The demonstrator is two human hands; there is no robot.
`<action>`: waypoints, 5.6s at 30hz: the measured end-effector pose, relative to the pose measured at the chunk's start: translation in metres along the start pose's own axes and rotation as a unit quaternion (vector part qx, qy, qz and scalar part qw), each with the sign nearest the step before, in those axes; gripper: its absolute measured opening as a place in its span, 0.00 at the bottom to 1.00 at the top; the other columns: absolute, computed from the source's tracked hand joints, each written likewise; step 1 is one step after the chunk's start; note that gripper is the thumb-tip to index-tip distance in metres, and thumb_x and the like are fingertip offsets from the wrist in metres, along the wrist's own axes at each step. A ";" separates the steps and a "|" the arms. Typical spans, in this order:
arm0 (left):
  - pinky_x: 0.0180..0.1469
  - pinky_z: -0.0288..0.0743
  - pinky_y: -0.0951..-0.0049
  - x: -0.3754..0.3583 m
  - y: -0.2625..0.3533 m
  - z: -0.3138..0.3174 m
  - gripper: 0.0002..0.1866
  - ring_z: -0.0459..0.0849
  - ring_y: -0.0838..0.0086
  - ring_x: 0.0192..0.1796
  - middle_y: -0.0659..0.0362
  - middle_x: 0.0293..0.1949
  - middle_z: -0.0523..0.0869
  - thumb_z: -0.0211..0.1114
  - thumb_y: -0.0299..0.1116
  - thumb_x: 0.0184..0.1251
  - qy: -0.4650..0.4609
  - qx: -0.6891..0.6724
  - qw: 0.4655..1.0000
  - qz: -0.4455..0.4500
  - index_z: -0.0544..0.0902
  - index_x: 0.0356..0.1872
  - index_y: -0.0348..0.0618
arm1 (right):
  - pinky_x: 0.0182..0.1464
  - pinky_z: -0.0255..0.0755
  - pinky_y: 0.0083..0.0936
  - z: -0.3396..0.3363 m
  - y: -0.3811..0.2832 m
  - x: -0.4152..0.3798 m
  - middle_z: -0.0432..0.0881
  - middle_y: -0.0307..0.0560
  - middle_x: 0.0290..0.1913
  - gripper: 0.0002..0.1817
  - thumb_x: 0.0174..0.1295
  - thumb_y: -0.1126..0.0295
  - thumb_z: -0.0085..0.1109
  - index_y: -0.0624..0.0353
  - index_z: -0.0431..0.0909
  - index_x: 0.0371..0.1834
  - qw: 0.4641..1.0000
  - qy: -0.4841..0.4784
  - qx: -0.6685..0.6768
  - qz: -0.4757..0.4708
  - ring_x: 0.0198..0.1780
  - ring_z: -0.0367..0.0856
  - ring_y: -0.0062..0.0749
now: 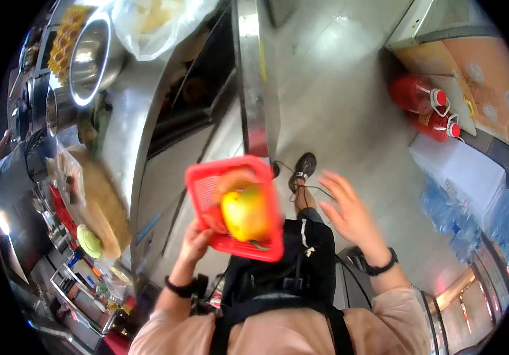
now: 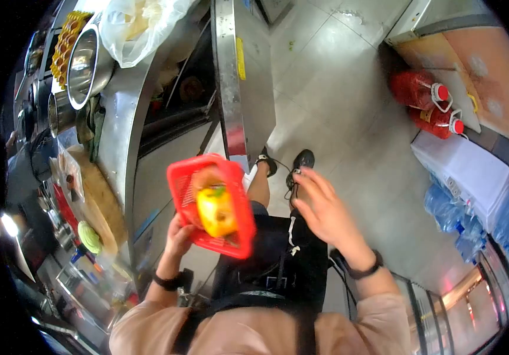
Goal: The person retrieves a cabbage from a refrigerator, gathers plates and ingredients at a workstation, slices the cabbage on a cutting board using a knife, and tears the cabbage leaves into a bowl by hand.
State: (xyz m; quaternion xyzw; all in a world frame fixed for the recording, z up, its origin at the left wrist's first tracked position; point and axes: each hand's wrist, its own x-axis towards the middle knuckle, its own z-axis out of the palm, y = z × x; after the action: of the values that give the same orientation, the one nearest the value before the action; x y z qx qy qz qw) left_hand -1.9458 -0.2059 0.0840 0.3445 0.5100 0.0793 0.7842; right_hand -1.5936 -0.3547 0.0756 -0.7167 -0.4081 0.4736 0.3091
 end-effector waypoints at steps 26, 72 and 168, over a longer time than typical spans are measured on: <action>0.62 0.77 0.49 0.602 -0.115 -0.197 0.18 0.74 0.57 0.64 0.49 0.62 0.74 0.47 0.27 0.75 0.124 -0.007 0.985 0.117 0.68 0.63 0.36 | 0.73 0.48 0.52 -0.030 0.122 0.095 0.56 0.59 0.75 0.12 0.58 0.78 0.53 0.51 0.84 0.39 0.931 0.069 -0.299 -0.199 0.74 0.52 0.67; 0.73 0.59 0.53 -0.300 0.022 -0.525 0.55 0.56 0.44 0.73 0.43 0.74 0.51 0.82 0.35 0.40 0.542 0.261 0.729 0.327 0.59 0.73 0.54 | 0.56 0.68 0.48 0.585 -0.501 0.274 0.77 0.59 0.51 0.31 0.60 0.70 0.52 0.51 0.64 0.69 0.685 -0.012 -0.579 -0.442 0.53 0.74 0.62; 0.56 0.74 0.62 -1.225 -0.702 -1.031 0.17 0.79 0.53 0.54 0.47 0.50 0.82 0.61 0.34 0.66 0.623 0.129 0.761 0.125 0.77 0.54 0.41 | 0.52 0.74 0.42 1.638 -0.666 -0.804 0.81 0.56 0.49 0.19 0.62 0.67 0.60 0.57 0.74 0.57 0.277 -0.775 -0.143 -0.550 0.52 0.79 0.53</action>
State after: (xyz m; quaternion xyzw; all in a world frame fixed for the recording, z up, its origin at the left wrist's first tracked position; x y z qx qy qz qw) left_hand -3.5587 -0.8419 0.3106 0.3776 0.8438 0.3077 0.2252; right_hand -3.4887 -0.6504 0.3811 0.3487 -0.8144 0.4581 -0.0728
